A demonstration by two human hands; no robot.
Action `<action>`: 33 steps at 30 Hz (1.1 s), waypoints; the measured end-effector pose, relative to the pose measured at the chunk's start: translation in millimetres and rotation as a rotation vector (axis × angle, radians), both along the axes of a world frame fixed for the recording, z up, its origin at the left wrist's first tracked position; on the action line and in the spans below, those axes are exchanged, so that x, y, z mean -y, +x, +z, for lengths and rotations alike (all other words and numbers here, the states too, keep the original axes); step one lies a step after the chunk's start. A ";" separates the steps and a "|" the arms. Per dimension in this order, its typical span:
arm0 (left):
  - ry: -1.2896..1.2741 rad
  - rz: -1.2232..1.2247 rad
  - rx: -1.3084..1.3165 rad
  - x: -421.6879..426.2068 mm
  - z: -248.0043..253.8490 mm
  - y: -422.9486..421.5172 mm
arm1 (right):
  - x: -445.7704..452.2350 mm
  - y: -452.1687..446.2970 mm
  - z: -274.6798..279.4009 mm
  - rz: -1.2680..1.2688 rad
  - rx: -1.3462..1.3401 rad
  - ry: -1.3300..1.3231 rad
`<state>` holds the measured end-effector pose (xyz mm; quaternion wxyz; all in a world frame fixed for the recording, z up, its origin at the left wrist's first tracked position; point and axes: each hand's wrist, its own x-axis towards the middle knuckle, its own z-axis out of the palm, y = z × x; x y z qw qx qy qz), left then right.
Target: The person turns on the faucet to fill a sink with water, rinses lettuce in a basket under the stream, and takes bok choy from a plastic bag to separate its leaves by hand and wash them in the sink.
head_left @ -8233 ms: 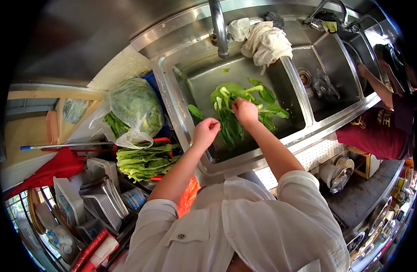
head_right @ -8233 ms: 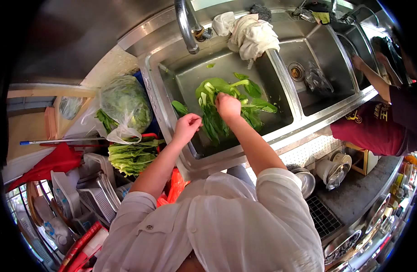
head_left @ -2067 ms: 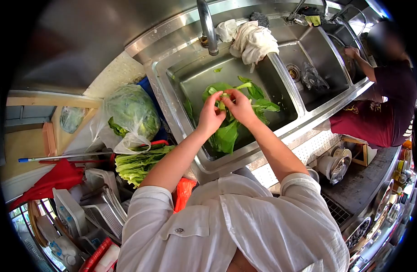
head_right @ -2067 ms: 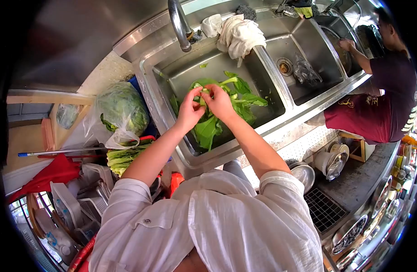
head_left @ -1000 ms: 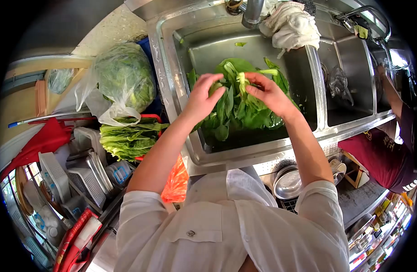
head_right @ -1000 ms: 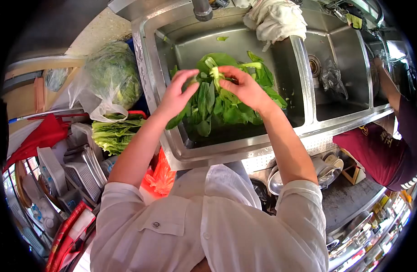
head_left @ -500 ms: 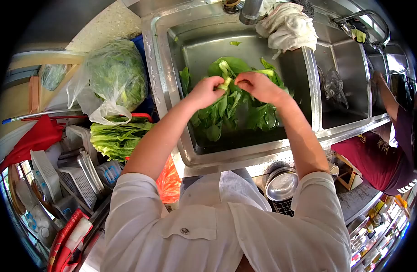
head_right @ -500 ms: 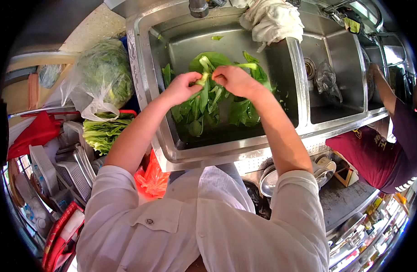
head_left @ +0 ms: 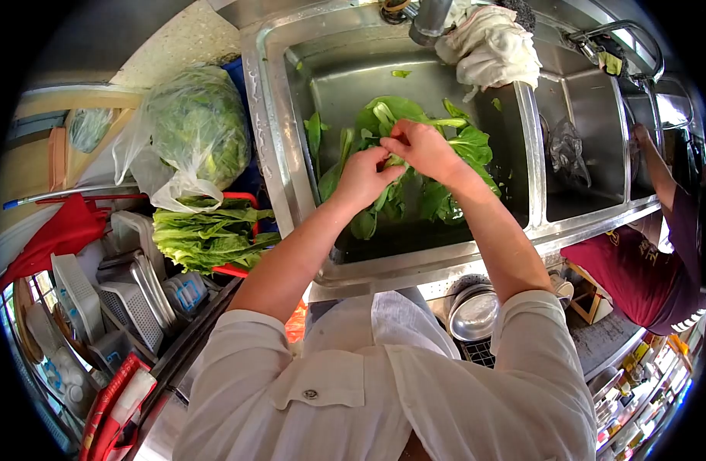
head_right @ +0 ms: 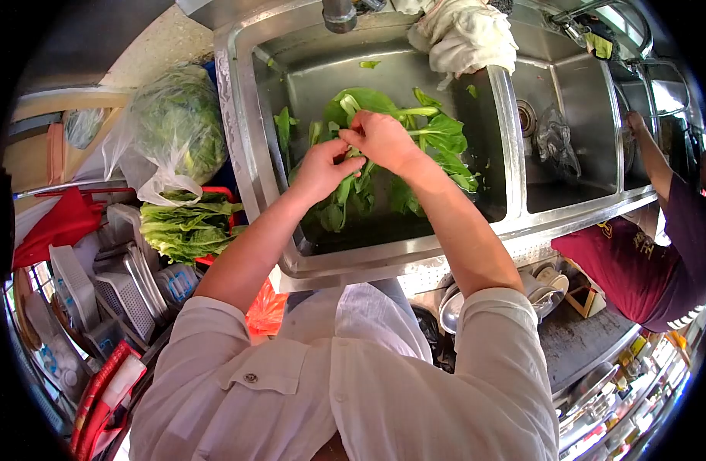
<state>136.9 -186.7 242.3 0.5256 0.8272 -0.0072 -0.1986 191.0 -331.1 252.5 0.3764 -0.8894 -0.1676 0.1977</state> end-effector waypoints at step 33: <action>0.304 0.356 0.365 7.6 -14.5 6.3 | 91.2 -43.6 -9.9 -1.059 -0.718 1.242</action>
